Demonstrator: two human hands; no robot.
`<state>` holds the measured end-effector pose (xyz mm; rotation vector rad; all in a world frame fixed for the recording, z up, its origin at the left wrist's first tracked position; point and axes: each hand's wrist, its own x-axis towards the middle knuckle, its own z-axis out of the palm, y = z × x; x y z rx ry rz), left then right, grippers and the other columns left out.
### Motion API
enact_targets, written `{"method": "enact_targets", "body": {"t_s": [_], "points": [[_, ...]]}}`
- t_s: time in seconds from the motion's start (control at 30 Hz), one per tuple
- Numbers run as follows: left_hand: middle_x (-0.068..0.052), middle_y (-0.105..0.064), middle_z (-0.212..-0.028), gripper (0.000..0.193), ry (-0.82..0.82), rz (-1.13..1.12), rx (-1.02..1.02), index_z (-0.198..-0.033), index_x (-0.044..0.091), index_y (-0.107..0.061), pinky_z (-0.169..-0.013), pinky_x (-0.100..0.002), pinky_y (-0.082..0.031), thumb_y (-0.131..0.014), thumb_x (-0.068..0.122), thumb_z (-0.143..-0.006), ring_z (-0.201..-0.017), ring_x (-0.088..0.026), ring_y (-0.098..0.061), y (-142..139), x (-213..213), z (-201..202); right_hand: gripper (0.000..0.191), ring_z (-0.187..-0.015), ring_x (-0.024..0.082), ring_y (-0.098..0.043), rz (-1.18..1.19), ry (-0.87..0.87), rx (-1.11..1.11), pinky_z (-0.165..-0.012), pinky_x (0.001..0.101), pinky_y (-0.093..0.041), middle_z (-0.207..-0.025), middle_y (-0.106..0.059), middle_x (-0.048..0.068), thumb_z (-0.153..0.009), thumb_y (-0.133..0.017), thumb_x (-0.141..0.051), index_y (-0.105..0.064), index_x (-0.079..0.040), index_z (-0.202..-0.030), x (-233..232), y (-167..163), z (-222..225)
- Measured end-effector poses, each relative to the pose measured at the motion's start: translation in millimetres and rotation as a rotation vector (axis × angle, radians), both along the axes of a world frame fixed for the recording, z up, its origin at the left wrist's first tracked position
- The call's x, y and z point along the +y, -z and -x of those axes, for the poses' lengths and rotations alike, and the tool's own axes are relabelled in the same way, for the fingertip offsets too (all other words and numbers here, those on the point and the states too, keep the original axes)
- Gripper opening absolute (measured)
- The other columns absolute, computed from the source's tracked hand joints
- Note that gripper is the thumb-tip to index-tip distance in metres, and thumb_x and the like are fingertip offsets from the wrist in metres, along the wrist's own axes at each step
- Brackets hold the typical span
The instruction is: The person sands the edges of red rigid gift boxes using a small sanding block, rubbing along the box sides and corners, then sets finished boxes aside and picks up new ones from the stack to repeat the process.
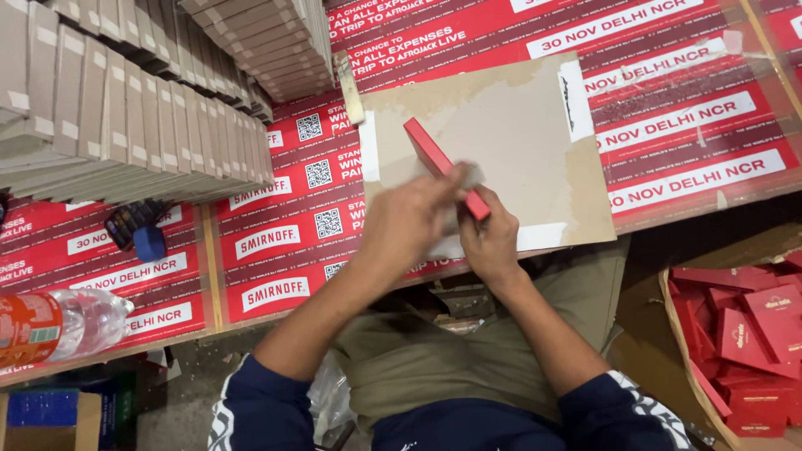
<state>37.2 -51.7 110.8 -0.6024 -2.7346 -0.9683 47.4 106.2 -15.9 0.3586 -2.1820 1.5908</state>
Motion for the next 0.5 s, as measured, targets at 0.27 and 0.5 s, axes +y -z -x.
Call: {"method": "enact_targets", "body": {"t_s": [0.27,0.5], "points": [[-0.016,-0.067,-0.09,0.035,-0.352,0.351,0.009,-0.142,0.024,-0.059,-0.067,-0.054,-0.05,-0.057,0.02,-0.107,-0.08,-0.037,-0.066,-1,-71,65,0.045,-0.1,0.029,-0.076,-0.059,-0.089,0.042,-0.081,0.0336,-0.059,-0.133,-0.069,0.022,-0.095,-0.068,0.002,-0.057,0.002,-0.138,4,-25,-3],[-0.016,-0.062,-0.098,0.067,-0.085,0.35,0.16,-0.149,0.013,-0.052,-0.065,-0.046,-0.053,-0.062,0.003,-0.083,-0.083,-0.033,-0.065,8,-29,28,0.04,-0.115,0.036,-0.074,-0.056,-0.045,0.103,-0.094,0.0382,-0.06,-0.133,-0.068,0.021,-0.099,-0.068,0.001,-0.056,0.002,-0.137,1,-18,0]]}}
